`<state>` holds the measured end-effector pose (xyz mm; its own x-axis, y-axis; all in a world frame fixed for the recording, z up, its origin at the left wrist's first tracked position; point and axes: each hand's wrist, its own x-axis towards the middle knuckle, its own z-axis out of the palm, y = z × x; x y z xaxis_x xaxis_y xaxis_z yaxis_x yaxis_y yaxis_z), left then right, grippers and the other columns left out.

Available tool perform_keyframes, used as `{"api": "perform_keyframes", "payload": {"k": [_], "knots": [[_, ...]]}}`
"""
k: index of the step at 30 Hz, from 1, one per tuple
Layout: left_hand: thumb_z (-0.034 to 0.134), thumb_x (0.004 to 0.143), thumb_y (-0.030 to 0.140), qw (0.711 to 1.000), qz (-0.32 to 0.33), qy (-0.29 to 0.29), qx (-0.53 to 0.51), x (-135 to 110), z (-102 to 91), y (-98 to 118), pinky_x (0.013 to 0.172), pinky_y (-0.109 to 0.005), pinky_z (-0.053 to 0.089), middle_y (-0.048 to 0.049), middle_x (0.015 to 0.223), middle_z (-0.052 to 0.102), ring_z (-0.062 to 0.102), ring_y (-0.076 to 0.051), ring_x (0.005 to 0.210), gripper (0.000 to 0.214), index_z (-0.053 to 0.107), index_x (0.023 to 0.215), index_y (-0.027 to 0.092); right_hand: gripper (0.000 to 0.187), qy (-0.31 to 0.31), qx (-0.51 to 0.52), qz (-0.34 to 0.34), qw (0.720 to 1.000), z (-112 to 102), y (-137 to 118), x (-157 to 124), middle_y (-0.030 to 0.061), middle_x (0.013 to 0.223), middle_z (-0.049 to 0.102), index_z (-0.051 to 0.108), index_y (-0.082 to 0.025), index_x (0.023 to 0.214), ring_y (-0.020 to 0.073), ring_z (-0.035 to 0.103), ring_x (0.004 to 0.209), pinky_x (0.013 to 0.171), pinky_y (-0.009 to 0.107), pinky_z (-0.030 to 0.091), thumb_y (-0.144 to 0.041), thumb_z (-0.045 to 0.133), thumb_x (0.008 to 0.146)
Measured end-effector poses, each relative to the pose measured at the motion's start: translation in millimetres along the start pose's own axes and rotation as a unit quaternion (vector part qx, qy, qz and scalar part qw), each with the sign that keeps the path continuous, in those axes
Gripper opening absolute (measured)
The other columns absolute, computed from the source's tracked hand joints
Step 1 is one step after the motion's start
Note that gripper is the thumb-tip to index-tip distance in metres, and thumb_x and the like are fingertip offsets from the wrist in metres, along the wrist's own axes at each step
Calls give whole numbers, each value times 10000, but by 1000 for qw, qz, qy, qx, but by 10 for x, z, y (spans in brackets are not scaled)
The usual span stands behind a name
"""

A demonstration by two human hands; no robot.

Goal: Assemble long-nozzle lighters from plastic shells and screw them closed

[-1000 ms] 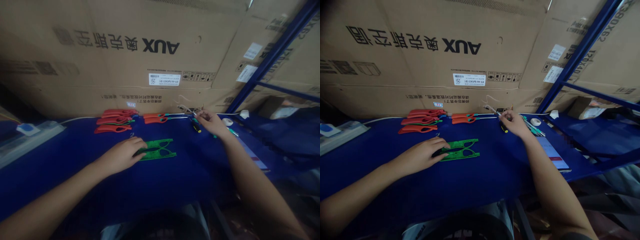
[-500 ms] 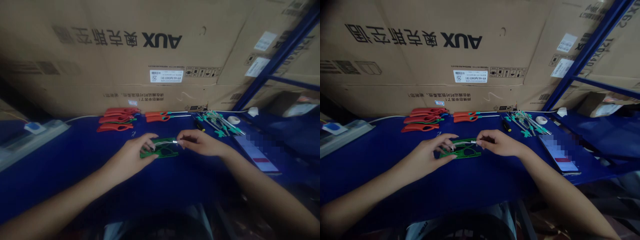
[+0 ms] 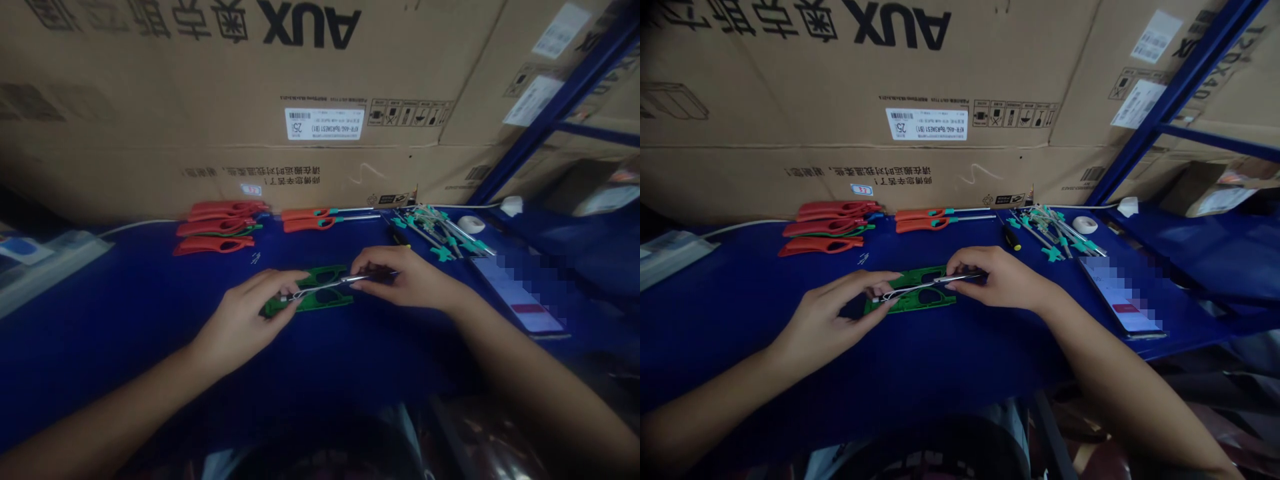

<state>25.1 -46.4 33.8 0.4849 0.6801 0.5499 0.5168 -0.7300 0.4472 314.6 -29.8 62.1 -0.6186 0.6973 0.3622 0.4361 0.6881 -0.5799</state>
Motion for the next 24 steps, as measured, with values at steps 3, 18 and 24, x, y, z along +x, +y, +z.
{"api": "perform_keyframes", "payload": {"k": [3, 18, 24], "knots": [[669, 915, 189, 1000, 18, 5, -11, -15, 30, 13, 803, -233, 569, -4, 973, 714, 690, -132, 831, 299, 660, 1209, 242, 140, -21, -3, -3, 1000, -13, 15, -1, 48, 878, 673, 681, -159, 977, 130, 609, 753, 695, 249, 476, -284, 621, 956], [698, 899, 247, 992, -88, -30, -87, -21, 101, -9, 697, -189, 573, 20, 857, 770, 711, -109, 705, 149, 763, 1031, 224, 149, -145, 38, 77, 986, -26, 15, -12, 35, 901, 672, 702, -157, 1023, 115, 594, 754, 680, 226, 455, -246, 611, 944], [657, 938, 265, 996, -40, -63, -53, -26, 136, -88, 748, -226, 572, -13, 983, 781, 728, -141, 812, 156, 766, 1041, 220, 183, -163, -5, 65, 984, -34, 25, -3, 62, 949, 701, 762, -169, 1042, 139, 644, 818, 754, 252, 487, -223, 612, 953]]}}
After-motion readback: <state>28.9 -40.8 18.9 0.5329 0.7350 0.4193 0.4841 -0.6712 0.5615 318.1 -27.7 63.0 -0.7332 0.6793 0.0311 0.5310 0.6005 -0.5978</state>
